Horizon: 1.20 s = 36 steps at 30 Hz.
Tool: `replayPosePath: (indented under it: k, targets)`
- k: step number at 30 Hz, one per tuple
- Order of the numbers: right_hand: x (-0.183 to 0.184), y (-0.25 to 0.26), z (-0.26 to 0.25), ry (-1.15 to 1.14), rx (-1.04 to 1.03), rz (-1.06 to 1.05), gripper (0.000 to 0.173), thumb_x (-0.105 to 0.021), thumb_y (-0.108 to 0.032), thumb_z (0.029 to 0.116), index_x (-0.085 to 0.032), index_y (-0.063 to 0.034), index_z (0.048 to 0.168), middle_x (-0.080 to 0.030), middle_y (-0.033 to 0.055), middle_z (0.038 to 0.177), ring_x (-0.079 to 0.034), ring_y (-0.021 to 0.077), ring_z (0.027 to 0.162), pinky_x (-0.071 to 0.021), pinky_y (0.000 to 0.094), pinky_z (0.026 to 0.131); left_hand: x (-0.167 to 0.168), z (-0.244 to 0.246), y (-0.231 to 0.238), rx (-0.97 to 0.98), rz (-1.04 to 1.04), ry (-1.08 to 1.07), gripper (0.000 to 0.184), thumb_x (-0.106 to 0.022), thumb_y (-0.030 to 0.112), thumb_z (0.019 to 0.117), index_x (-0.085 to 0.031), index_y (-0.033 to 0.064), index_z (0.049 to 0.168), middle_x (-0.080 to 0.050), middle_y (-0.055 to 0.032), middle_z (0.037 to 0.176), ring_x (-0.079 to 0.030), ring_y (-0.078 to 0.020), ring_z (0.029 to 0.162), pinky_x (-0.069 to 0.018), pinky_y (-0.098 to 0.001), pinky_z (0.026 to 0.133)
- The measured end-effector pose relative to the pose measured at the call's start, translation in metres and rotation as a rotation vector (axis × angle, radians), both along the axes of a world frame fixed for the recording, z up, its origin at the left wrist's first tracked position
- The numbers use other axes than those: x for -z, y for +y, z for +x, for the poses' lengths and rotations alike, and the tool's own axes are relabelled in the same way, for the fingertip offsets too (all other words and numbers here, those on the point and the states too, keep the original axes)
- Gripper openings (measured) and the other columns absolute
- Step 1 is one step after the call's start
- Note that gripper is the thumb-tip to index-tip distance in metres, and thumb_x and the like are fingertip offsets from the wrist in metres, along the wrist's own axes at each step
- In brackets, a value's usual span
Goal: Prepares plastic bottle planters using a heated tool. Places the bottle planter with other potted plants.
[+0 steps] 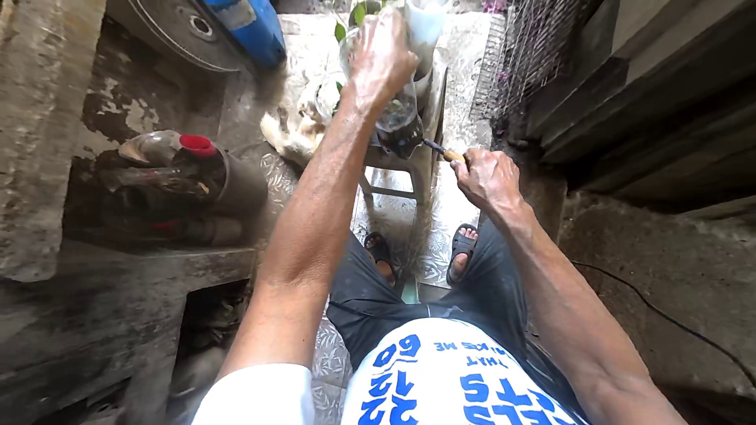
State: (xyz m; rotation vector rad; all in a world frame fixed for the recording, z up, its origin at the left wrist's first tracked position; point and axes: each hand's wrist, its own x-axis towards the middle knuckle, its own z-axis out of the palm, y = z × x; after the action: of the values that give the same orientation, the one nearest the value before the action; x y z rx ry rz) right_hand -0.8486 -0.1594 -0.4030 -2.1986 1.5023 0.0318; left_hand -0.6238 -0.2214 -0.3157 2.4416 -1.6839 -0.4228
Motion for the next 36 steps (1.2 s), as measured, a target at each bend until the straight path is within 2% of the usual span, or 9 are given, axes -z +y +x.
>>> replayPosePath:
  k: [3, 6, 8, 9, 10, 14, 19, 23, 36]
  targets:
    - [0.000, -0.003, 0.000, -0.001, 0.000, -0.001, 0.046, -0.045, -0.043, 0.1065, -0.067, -0.0030, 0.102, -0.071, 0.0227, 0.098, -0.070, 0.0426, 0.098, -0.0516, 0.0622, 0.077, -0.009, 0.015, 0.007, 0.084, 0.091, -0.066, 0.051, -0.079, 0.033, 0.0815, -0.067, 0.0124, 0.126, -0.068, -0.0202, 0.124, -0.063, -0.0414, 0.119, -0.0477, -0.0682, 0.096]
    - [0.004, -0.003, 0.002, -0.005, -0.001, -0.008, 0.045, -0.046, -0.042, 0.1066, -0.067, -0.0022, 0.104, -0.070, 0.0234, 0.098, -0.070, 0.0439, 0.098, -0.0517, 0.0624, 0.077, -0.008, 0.033, 0.011, 0.084, 0.080, -0.033, 0.062, -0.086, 0.037, 0.0751, -0.065, 0.0087, 0.126, -0.068, -0.0209, 0.120, -0.065, -0.0406, 0.114, -0.0480, -0.0668, 0.096]
    - [0.003, -0.003, 0.002, -0.011, 0.001, -0.013, 0.045, -0.046, -0.042, 0.1064, -0.067, -0.0017, 0.102, -0.070, 0.0237, 0.098, -0.069, 0.0443, 0.098, -0.0513, 0.0629, 0.077, 0.002, 0.042, 0.010, 0.128, 0.071, -0.005, 0.051, -0.081, 0.043, 0.0790, -0.068, 0.0065, 0.113, -0.070, -0.0174, 0.109, -0.068, -0.0361, 0.104, -0.0501, -0.0637, 0.093]
    - [0.002, -0.003, 0.002, -0.012, 0.000, -0.011, 0.045, -0.046, -0.042, 0.1065, -0.066, -0.0015, 0.102, -0.070, 0.0239, 0.098, -0.069, 0.0445, 0.098, -0.0510, 0.0632, 0.077, 0.004, 0.042, 0.011, 0.147, 0.091, 0.012, 0.046, -0.077, 0.044, 0.0842, -0.069, 0.0069, 0.110, -0.070, -0.0167, 0.108, -0.067, -0.0357, 0.103, -0.0498, -0.0641, 0.092]
    - [0.000, -0.002, 0.001, -0.008, 0.000, -0.013, 0.046, -0.045, -0.042, 0.1066, -0.066, -0.0017, 0.101, -0.070, 0.0239, 0.097, -0.069, 0.0445, 0.097, -0.0508, 0.0633, 0.076, 0.004, 0.039, 0.012, 0.144, 0.109, 0.014, 0.043, -0.073, 0.043, 0.0866, -0.070, 0.0086, 0.111, -0.071, -0.0164, 0.110, -0.067, -0.0360, 0.107, -0.0498, -0.0650, 0.093]
    - [-0.018, 0.006, -0.009, -0.018, 0.020, -0.055, 0.046, -0.044, -0.042, 0.1055, -0.069, -0.0035, 0.102, -0.071, 0.0227, 0.095, -0.070, 0.0443, 0.095, -0.0505, 0.0643, 0.075, 0.009, 0.028, 0.012, 0.096, 0.083, -0.023, 0.040, -0.066, 0.038, 0.0850, -0.070, 0.0109, 0.115, -0.070, -0.0171, 0.115, -0.066, -0.0367, 0.113, -0.0497, -0.0656, 0.091]
    - [-0.030, 0.010, -0.008, -0.094, -0.003, -0.085, 0.047, -0.045, -0.044, 0.1051, -0.068, -0.0058, 0.093, -0.070, 0.0190, 0.088, -0.070, 0.0406, 0.088, -0.0498, 0.0621, 0.071, 0.007, 0.014, 0.014, 0.049, 0.047, -0.059, 0.040, -0.064, 0.042, 0.0869, -0.072, 0.0121, 0.113, -0.070, -0.0154, 0.118, -0.065, -0.0347, 0.115, -0.0482, -0.0629, 0.095]
    - [-0.030, 0.007, 0.001, -0.078, -0.021, -0.059, 0.045, -0.046, -0.042, 0.1051, -0.069, -0.0046, 0.093, -0.070, 0.0205, 0.090, -0.070, 0.0412, 0.091, -0.0501, 0.0625, 0.073, 0.009, 0.015, 0.017, 0.069, 0.000, -0.060, 0.042, -0.065, 0.047, 0.0927, -0.072, 0.0115, 0.114, -0.070, -0.0153, 0.120, -0.064, -0.0344, 0.118, -0.0462, -0.0612, 0.101]
    - [-0.051, -0.008, 0.016, 0.062, -0.115, -0.051, 0.040, -0.051, -0.040, 0.1019, -0.066, -0.0052, 0.088, -0.069, 0.0209, 0.091, -0.069, 0.0417, 0.094, -0.0486, 0.0624, 0.072, 0.010, 0.015, 0.020, 0.086, -0.015, 0.000, 0.037, -0.066, 0.043, 0.0945, -0.074, 0.0120, 0.113, -0.072, -0.0145, 0.115, -0.064, -0.0346, 0.116, -0.0454, -0.0616, 0.099]
